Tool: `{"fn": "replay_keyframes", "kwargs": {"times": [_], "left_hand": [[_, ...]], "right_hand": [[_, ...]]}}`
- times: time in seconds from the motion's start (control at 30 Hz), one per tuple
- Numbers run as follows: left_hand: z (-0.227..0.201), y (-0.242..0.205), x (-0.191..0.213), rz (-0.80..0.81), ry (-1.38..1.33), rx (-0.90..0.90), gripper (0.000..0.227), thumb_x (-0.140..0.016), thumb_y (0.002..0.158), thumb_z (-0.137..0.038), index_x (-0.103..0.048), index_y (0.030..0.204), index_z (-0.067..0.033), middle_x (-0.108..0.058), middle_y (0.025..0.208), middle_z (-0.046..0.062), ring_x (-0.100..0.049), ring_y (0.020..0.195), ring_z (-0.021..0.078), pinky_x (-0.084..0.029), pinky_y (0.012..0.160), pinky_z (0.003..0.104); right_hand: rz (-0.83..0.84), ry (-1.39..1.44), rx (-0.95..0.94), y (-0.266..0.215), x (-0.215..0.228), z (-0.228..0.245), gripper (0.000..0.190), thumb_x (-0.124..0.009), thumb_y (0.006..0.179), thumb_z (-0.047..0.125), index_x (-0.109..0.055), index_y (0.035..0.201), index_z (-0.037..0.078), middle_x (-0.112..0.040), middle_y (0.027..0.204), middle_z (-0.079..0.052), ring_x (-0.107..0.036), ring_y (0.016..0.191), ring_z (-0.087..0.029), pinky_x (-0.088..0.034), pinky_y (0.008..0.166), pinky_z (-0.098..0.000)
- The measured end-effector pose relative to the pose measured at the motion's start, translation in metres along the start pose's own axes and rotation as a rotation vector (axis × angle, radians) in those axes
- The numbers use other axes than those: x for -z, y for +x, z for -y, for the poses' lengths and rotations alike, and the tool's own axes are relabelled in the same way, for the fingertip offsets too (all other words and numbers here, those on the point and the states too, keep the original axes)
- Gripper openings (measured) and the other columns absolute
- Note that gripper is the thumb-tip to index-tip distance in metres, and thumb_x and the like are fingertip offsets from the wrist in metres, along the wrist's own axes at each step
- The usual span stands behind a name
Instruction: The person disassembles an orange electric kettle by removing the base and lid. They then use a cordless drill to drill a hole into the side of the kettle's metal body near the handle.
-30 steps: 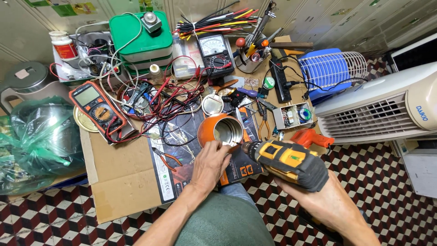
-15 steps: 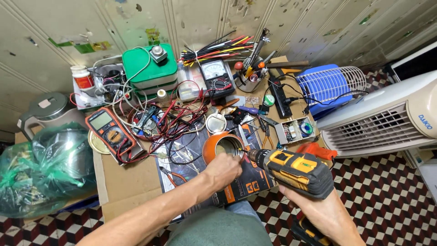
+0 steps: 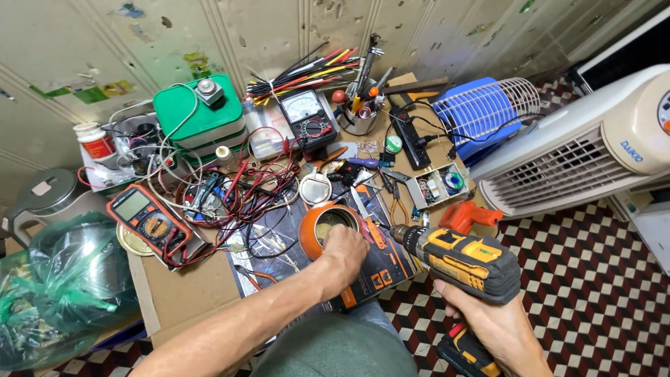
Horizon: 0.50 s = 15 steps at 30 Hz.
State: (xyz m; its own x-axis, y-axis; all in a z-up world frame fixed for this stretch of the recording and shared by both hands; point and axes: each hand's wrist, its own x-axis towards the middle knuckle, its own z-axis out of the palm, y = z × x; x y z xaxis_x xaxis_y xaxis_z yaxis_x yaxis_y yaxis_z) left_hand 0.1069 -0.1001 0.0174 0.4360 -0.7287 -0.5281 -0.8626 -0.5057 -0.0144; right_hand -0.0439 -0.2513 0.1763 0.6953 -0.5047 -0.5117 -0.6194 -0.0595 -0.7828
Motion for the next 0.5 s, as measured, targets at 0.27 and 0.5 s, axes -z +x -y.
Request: {"fn": "replay_keyframes", "kwargs": {"times": [0.27,0.5], "left_hand": [[-0.006,0.0,-0.006,0.027,0.084,0.023,0.02,-0.074,0.09,-0.02,-0.078,0.108,-0.0141,-0.076,0.107,0.003,-0.076,0.093,0.0257,-0.06,0.061,0.048],[0.032,-0.09,-0.028,-0.514,-0.796,0.391,0.014,-0.07,0.089,-0.019,-0.076,0.096,-0.0086,-0.076,0.096,0.013,-0.073,0.091,0.0325,-0.056,0.076,0.046]], "right_hand": [[0.037,0.061,0.026,-0.004,-0.001,-0.012,0.03,-0.077,0.081,0.001,-0.073,0.11,-0.002,-0.073,0.082,-0.009,-0.059,0.058,-0.015,-0.052,0.051,-0.0316],[0.077,-0.021,0.048,-0.014,-0.001,-0.01,0.033,-0.08,0.077,-0.001,-0.075,0.11,-0.001,-0.078,0.085,-0.011,-0.064,0.061,-0.015,-0.055,0.053,-0.0317]]}}
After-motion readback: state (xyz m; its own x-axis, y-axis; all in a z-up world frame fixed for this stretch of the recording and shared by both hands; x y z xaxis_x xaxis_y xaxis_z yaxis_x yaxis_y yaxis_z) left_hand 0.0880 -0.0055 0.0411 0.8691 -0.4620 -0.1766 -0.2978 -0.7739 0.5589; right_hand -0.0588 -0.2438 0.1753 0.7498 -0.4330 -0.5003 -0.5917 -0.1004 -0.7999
